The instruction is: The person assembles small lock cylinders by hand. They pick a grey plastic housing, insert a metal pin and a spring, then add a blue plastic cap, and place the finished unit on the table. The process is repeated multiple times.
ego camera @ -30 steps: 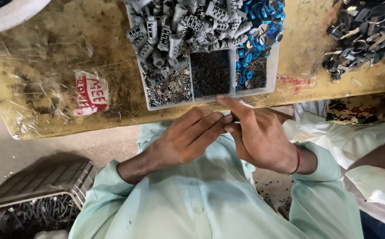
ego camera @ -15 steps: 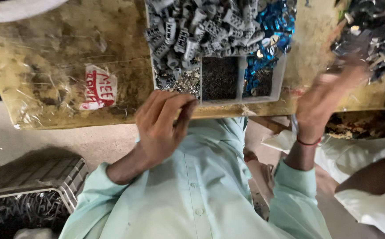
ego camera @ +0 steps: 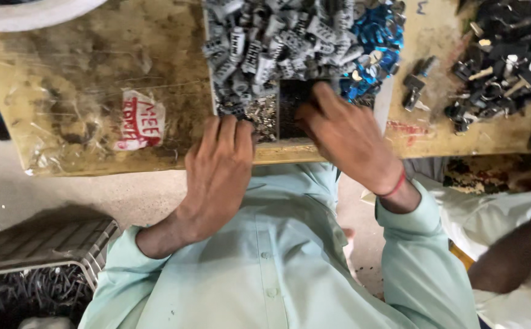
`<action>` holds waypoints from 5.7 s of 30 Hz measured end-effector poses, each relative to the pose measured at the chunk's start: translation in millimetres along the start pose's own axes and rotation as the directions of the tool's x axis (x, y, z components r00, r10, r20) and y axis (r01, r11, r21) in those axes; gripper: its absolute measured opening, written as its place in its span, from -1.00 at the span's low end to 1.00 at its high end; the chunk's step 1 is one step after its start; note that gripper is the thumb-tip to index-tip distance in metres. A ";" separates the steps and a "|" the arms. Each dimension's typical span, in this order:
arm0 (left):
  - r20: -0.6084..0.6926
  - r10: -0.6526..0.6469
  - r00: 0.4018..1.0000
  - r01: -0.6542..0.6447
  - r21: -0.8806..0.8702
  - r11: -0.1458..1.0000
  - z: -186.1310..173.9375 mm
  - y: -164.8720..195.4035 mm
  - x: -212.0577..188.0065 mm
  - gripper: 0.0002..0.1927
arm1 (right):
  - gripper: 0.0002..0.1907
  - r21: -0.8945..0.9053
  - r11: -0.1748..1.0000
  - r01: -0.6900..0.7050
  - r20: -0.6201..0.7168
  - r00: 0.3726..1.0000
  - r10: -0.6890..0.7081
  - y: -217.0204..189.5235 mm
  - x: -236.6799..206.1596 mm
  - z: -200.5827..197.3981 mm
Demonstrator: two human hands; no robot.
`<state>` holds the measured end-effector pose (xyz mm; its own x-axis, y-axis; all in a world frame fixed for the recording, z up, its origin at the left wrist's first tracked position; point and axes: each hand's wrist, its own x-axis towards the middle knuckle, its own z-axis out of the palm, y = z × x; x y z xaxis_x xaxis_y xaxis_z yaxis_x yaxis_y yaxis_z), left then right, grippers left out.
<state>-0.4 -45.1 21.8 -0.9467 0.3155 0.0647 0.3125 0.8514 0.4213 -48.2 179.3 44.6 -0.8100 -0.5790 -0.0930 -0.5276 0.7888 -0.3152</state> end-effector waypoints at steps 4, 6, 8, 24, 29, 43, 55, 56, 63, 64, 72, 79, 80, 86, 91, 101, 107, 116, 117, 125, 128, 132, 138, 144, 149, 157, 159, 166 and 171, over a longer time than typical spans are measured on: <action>-0.058 -0.001 0.998 -0.007 -0.146 0.989 2.2 -3.7 -6.1 -0.87 | -0.88 0.070 0.997 -0.012 -0.061 0.998 0.016 0.2 0.3 2.0; -0.085 0.015 0.996 -0.033 -0.222 0.975 4.8 -6.1 -5.1 -0.85 | -0.88 0.052 0.998 -0.018 -0.054 0.998 0.021 -0.4 0.9 4.1; -0.081 0.043 0.996 -0.064 -0.286 0.956 7.6 -8.3 -2.6 -0.84 | -0.89 0.002 0.999 -0.044 0.001 0.999 0.044 -1.9 2.8 6.9; 0.001 -0.055 0.998 0.021 -0.935 0.354 27.6 2.0 8.9 -0.76 | -0.80 0.960 0.140 -0.243 0.191 0.932 0.309 20.3 -31.2 30.3; -0.045 -0.063 0.997 -0.023 -0.953 0.302 41.5 12.9 21.6 -0.72 | -0.73 0.976 -0.106 -0.189 0.213 0.929 0.303 17.6 -39.8 39.8; -0.145 -0.033 0.989 -0.102 -0.819 0.565 24.7 19.5 19.6 -0.73 | -0.86 0.799 0.601 -0.022 -0.201 0.932 0.301 -9.6 -42.2 24.8; 0.053 0.005 0.999 0.047 -0.922 0.384 27.7 8.7 28.6 -0.84 | -0.91 0.865 0.487 -0.120 -0.024 0.960 0.279 12.5 -42.9 18.9; 0.045 -0.004 0.999 0.043 -0.923 0.382 29.1 8.1 27.9 -0.84 | -0.94 0.692 0.719 -0.065 -0.167 0.954 0.247 14.6 -43.7 12.7; 0.029 -0.019 0.999 0.034 -0.911 0.411 33.1 7.7 25.4 -0.85 | -0.91 -0.250 0.919 -0.305 -0.078 0.952 0.295 39.7 -56.4 -16.2; 0.024 -0.011 1.000 0.027 -0.910 0.415 33.2 8.4 25.2 -0.84 | -0.92 -0.240 0.922 -0.305 -0.096 0.952 0.290 41.8 -58.5 -13.1; 0.003 0.040 0.999 -0.016 -0.891 0.454 33.2 11.8 22.2 -0.82 | -0.91 0.504 0.836 -0.216 -0.154 0.930 0.333 48.6 -65.1 -6.6; 0.148 -0.016 0.989 0.148 -0.971 0.185 35.0 28.4 17.4 -0.85 | -0.75 0.570 0.820 0.043 -0.480 0.828 0.290 -23.4 -54.8 26.1; 0.175 -0.037 0.984 0.178 -0.975 0.134 34.7 30.1 15.6 -0.88 | -0.73 0.366 0.931 -0.009 -0.551 0.804 0.225 -28.6 -55.4 29.4; 0.253 0.005 0.967 0.253 -0.965 -0.064 36.1 25.1 12.0 -0.89 | -0.77 0.595 0.791 -0.143 -0.340 0.847 0.409 -35.0 -60.2 22.8; 0.199 0.032 0.979 0.200 -0.979 -0.037 32.4 22.2 10.1 -0.88 | -0.79 0.601 0.793 -0.102 -0.333 0.870 0.364 -33.7 -58.9 15.7; 0.143 -0.037 0.989 0.139 -0.986 -0.092 32.4 24.7 8.0 -0.89 | -0.89 0.749 0.662 -0.021 -0.323 0.861 0.392 -31.2 -62.1 34.0; 0.133 -0.064 0.989 0.128 -0.989 -0.075 34.1 24.9 8.2 -0.89 | -0.85 0.954 0.297 0.044 -0.189 0.857 0.479 -33.6 -59.9 40.2; 0.161 0.007 0.987 0.157 -0.972 0.173 20.9 9.4 10.3 -0.91 | -0.70 0.425 0.878 0.221 -0.468 0.884 0.004 -13.0 -51.6 30.5; 0.157 0.014 0.987 0.150 -0.962 0.227 19.0 8.6 10.4 -0.91 | -0.71 0.472 0.853 0.225 -0.460 0.888 0.021 -11.6 -52.5 30.1; 0.291 0.055 0.955 0.278 -0.944 0.176 10.4 12.1 12.0 -0.87 | -0.77 0.725 0.657 0.206 -0.348 0.933 0.091 -8.2 -58.6 32.6; 0.268 0.059 0.961 0.244 -0.933 0.264 7.6 12.7 7.5 -0.85 | -0.77 0.772 0.602 0.206 -0.317 0.945 0.083 -5.3 -59.0 29.5; 0.417 0.209 0.885 0.431 -0.902 -0.028 9.1 6.2 4.4 -0.81 | -0.77 0.878 0.476 0.044 -0.116 0.986 0.122 -1.0 -58.5 20.0; 0.410 0.203 0.889 0.440 -0.889 -0.128 15.1 -0.6 -14.0 -0.88 | -0.62 0.971 0.142 -0.192 0.161 0.965 0.205 -14.3 -41.0 14.1; 0.218 0.226 0.949 0.196 -0.974 0.117 7.7 -11.7 -33.8 -0.86 | -0.66 0.329 0.941 0.080 -0.272 0.962 0.014 -44.1 3.7 30.7; 0.170 0.336 0.926 0.142 -0.984 0.105 -1.3 -10.4 -34.7 -0.85 | -0.61 0.025 0.995 0.100 -0.272 0.958 -0.089 -55.0 31.2 42.9; 0.217 0.103 0.971 0.231 -0.959 -0.165 5.2 -8.5 -29.6 -0.88 | -0.53 0.872 0.474 -0.127 0.001 0.966 0.257 -40.6 -16.1 18.6; 0.313 0.004 0.950 0.305 -0.924 -0.232 11.0 -4.0 -24.0 -0.89 | -0.49 0.745 0.656 -0.125 -0.074 0.961 0.267 -38.9 -29.5 20.3; 0.381 -0.050 0.923 0.375 -0.922 -0.097 11.0 0.8 -14.6 -0.87 | -0.49 0.493 0.870 0.011 -0.325 0.930 0.173 -38.6 -48.0 29.0; 0.420 -0.022 0.907 0.417 -0.905 -0.081 11.2 5.0 -6.7 -0.87 | -0.56 0.452 0.888 0.080 -0.418 0.899 0.132 -33.6 -49.1 26.4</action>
<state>8.4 -38.3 13.4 -0.8333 0.4435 -0.3300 -0.4903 -0.3172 0.8118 16.1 175.8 34.9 -0.9045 -0.3300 0.2699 -0.4179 0.5609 -0.7146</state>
